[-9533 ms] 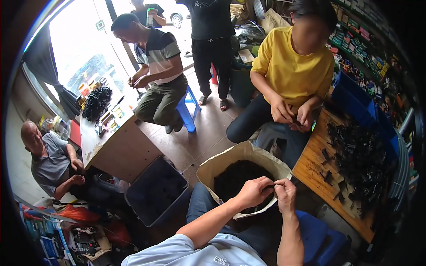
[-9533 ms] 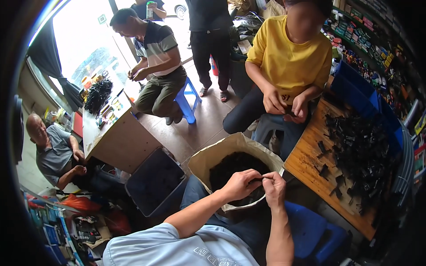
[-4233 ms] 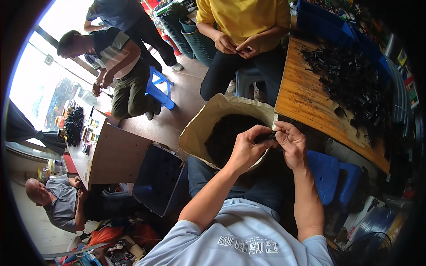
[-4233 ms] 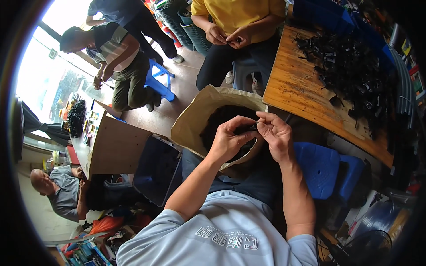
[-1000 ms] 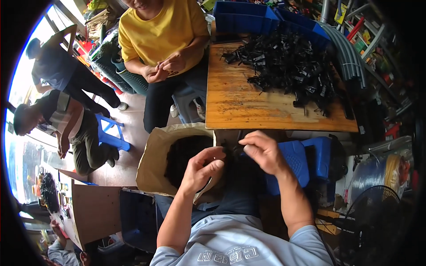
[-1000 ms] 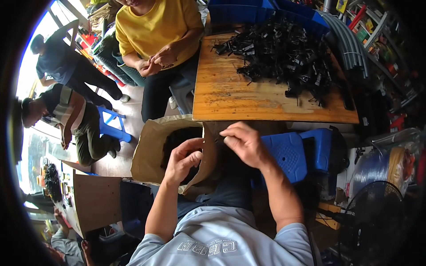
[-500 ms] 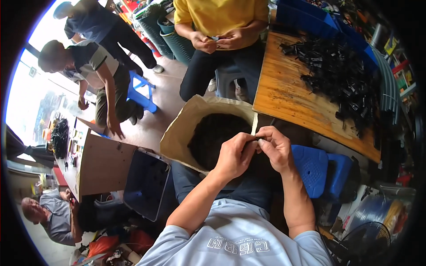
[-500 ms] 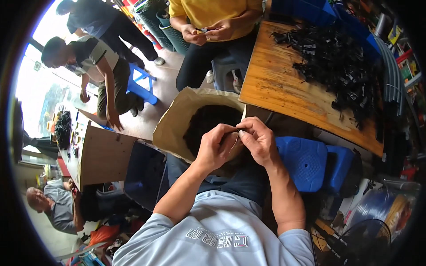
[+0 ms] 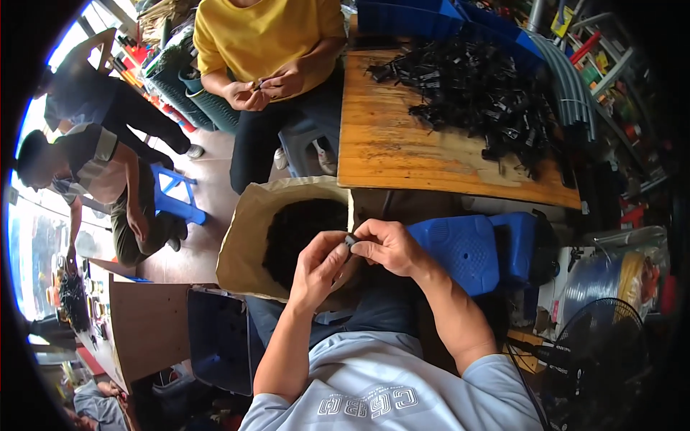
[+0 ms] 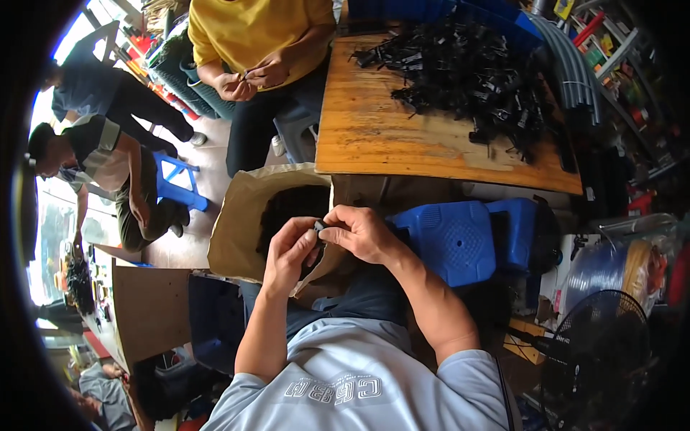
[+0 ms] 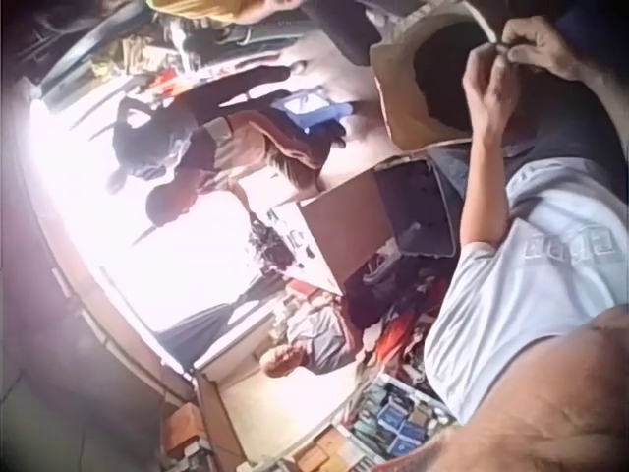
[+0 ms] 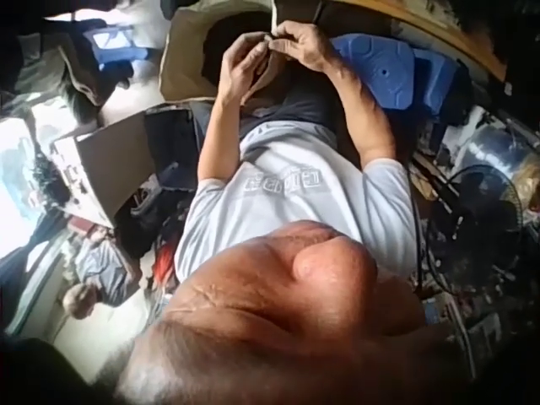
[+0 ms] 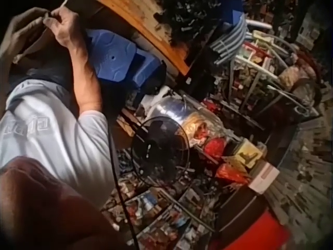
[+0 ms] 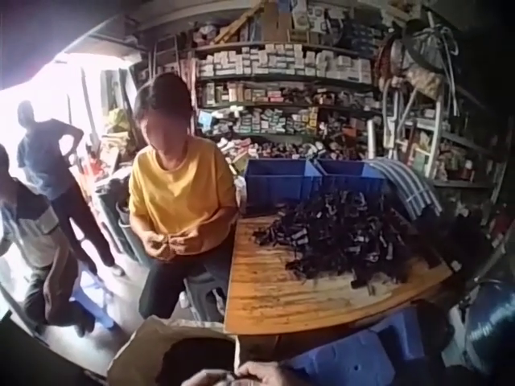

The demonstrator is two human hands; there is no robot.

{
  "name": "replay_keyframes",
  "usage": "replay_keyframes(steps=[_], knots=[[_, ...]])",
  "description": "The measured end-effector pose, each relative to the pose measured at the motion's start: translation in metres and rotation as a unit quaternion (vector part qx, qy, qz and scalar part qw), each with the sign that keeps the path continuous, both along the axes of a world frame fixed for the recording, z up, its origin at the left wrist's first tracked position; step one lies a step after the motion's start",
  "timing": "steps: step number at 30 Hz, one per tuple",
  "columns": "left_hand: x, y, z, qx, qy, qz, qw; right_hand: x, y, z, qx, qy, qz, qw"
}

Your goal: Sorting small black plastic components and placing them into a paper bag.

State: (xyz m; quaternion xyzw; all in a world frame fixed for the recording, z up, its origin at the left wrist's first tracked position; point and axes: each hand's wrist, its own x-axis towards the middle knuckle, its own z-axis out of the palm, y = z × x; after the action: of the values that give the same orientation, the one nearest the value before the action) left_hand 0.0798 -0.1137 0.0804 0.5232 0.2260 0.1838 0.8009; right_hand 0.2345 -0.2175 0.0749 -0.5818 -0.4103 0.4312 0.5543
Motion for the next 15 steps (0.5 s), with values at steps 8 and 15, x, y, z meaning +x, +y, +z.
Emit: replay_keyframes(steps=[8,15], knots=[[0.002,-0.001,0.002,0.293,0.071,-0.042,0.952,0.000,-0.010,0.008,-0.029,0.054,0.032,0.998],[0.011,0.000,-0.008,0.334,0.111,-0.036,0.935,0.008,-0.005,0.023,-0.054,-0.069,0.061,0.994]])
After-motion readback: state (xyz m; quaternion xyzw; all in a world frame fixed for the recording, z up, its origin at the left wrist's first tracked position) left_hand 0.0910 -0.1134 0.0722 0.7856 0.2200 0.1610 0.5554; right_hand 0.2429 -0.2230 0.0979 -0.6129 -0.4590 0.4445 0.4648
